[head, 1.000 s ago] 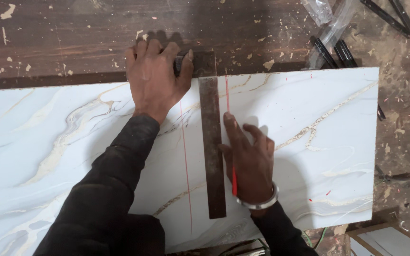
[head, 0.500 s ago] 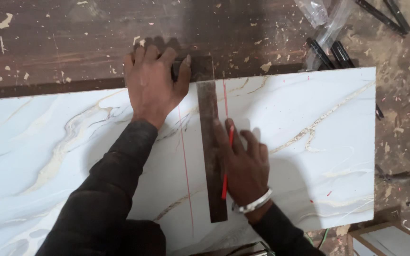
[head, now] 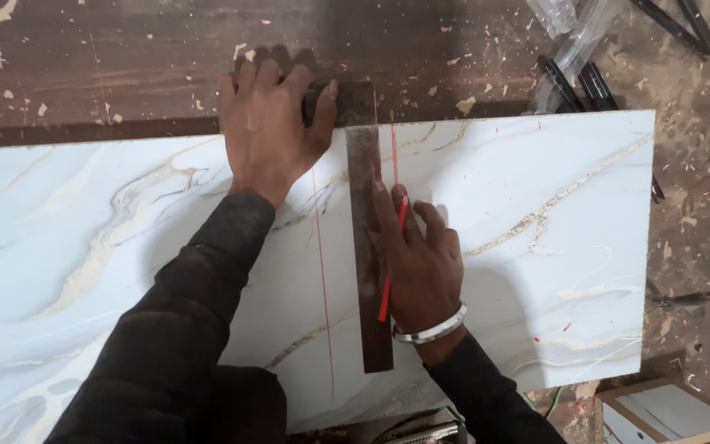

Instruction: The person kneels on a workshop floor with a large white marble-pattern panel and measures it using a tape measure and a long ruler, holding the ruler steady with one hand while drawing red pencil lines along it. They reposition the ruler and tape measure repeatedly and use an L-shaped square to mark additional straight lines across the panel.

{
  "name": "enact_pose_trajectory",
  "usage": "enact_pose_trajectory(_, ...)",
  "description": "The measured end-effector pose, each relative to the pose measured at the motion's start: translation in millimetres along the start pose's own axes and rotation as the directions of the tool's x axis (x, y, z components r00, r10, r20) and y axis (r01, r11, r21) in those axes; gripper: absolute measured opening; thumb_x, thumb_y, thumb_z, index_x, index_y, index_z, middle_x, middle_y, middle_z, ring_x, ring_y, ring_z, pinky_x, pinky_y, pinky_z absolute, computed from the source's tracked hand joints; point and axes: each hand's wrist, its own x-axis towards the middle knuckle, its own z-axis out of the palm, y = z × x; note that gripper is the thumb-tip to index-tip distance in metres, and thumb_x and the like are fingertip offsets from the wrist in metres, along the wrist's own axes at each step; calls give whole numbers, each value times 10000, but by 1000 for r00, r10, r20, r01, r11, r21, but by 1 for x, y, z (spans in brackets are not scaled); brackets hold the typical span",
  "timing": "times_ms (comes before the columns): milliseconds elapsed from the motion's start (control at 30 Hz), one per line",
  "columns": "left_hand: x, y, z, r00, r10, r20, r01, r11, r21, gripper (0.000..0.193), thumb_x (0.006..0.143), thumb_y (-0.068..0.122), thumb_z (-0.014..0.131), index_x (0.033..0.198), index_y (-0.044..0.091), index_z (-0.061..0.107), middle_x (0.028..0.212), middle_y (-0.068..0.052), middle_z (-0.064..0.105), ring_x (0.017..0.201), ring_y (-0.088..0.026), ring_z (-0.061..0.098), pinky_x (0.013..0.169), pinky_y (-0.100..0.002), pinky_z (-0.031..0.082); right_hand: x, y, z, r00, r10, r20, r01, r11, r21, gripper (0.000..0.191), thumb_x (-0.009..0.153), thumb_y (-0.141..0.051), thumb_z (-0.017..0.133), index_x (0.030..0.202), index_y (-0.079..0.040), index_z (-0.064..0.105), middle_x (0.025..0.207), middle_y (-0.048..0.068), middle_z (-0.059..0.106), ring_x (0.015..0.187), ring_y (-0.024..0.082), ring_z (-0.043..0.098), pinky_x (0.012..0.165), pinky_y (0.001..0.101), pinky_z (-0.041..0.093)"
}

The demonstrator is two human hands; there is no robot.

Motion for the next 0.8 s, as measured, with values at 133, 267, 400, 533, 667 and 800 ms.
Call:
enact_pose_trajectory(133, 0, 0, 0, 996, 85, -33, -83, 995, 52, 338, 962, 432, 716, 1041, 106, 760, 949, -151, 639, 1062, -358, 575, 971, -479, 398, -14, 18, -5, 989, 144, 40, -149, 925, 349, 588, 1044, -337, 560, 1573, -98, 462, 1329, 47, 717, 1047, 217, 653, 921, 359, 529)
enact_pose_trajectory(267, 2, 2, -3, 992, 108, 69, -104, 992, -66, 398, 982, 427, 731, 1137, 61, 753, 963, -174, 625, 991, -357, 560, 910, -474, 403, -8, 54, -8, 914, 367, 173, -331, 427, 841, 698, 1086, -550, 384, 1497, 9, 453, 1141, 102, 688, 869, 160, 630, 719, 282, 544)
enact_pose_trajectory(400, 6, 2, -4, 989, 129, 74, -128, 992, -18, 395, 964, 440, 724, 1115, 77, 754, 915, -152, 613, 949, -334, 559, 894, -470, 406, 26, 78, 8, 875, 395, 280, -352, 123, 928, 634, 1133, -449, 338, 1214, 100, 645, 927, 127, 644, 704, 159, 588, 644, 286, 533)
enact_pose_trajectory(533, 8, 3, -1, 990, 76, 119, -77, 997, 3, 399, 988, 456, 709, 1091, 73, 755, 897, -150, 610, 913, -327, 554, 857, -457, 395, 49, 79, 15, 873, 395, 287, -371, 155, 915, 482, 1092, -303, 415, 1089, 101, 678, 864, 139, 669, 681, 170, 642, 591, 301, 574)
enact_pose_trajectory(667, 7, 2, 0, 985, 75, 157, -78, 997, 15, 432, 993, 481, 690, 1085, 64, 756, 886, -148, 606, 899, -320, 549, 840, -453, 384, 59, 76, 18, 877, 381, 291, -380, 183, 907, 351, 1067, -202, 499, 1046, 86, 699, 836, 128, 708, 684, 157, 694, 583, 278, 605)
enact_pose_trajectory(800, 7, -1, 1, 984, 106, 146, -109, 994, 8, 468, 1006, 511, 680, 1101, 60, 758, 894, -142, 609, 901, -310, 548, 838, -452, 381, 66, 75, 23, 896, 366, 251, -356, 257, 899, 197, 1038, -102, 601, 1055, 61, 710, 845, 119, 742, 693, 143, 728, 585, 254, 629)
